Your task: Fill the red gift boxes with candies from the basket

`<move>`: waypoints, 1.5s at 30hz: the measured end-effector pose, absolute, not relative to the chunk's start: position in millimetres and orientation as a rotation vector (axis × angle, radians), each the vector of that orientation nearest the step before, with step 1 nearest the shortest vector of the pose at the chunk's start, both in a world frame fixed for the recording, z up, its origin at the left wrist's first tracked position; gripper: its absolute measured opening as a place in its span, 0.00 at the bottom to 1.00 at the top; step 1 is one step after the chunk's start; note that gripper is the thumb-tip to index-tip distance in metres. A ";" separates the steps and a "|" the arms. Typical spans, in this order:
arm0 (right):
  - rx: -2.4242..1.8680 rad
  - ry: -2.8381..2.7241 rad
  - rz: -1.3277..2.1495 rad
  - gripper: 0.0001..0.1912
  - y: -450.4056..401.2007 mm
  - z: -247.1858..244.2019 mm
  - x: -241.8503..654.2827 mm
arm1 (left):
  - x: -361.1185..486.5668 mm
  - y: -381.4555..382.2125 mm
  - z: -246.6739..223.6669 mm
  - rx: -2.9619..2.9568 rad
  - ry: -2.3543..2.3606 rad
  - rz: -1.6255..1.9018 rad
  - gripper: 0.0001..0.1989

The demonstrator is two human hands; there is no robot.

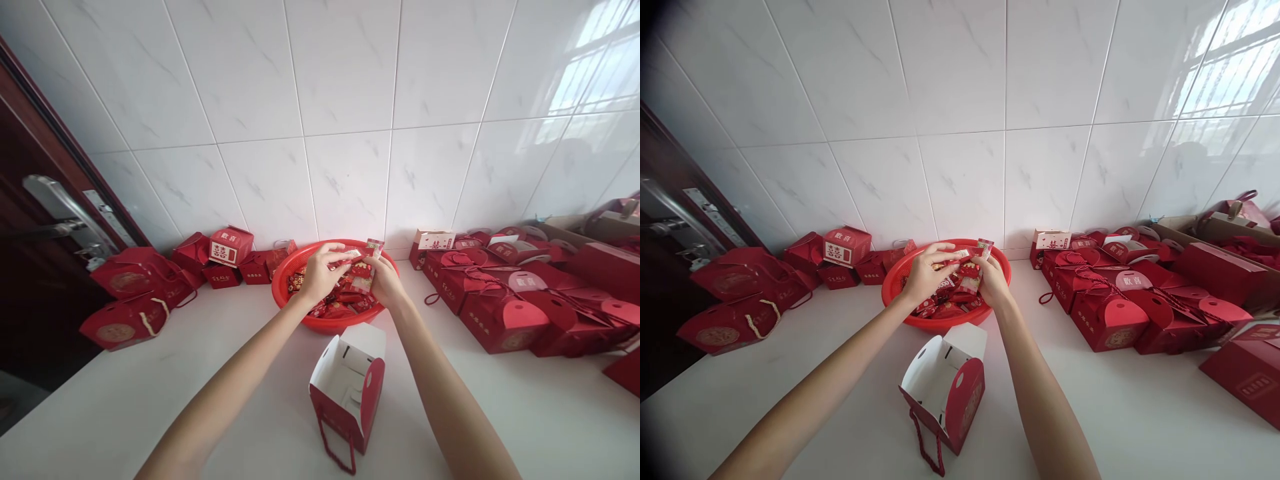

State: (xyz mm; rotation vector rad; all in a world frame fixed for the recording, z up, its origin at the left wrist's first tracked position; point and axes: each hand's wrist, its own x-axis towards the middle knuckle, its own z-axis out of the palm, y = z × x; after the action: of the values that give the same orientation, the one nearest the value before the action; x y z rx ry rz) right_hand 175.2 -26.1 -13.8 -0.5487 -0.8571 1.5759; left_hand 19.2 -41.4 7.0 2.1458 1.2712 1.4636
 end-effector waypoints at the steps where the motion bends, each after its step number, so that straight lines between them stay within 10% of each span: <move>1: -0.552 -0.850 1.576 0.06 -24.9 -14.6 175.6 | 19.6 -41.0 6.1 2.173 1.299 1.439 0.11; 16: -0.571 -0.840 1.514 0.15 -26.5 -14.9 175.7 | 6.1 -41.8 23.8 2.015 1.137 1.057 0.22; 24: -0.652 -0.751 1.491 0.12 -25.4 -12.3 175.9 | -6.9 -36.7 10.9 2.313 1.537 0.283 0.08; 45: -0.676 -0.831 1.571 0.12 -31.3 -7.5 178.2 | -47.4 -14.8 -0.5 2.084 1.658 0.666 0.18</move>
State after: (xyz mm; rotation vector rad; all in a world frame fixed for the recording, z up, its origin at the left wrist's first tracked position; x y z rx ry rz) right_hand 178.2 -31.3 -7.5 -0.6761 -0.8314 1.5711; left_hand -47.4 -14.8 -0.5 2.0841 1.6578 0.6657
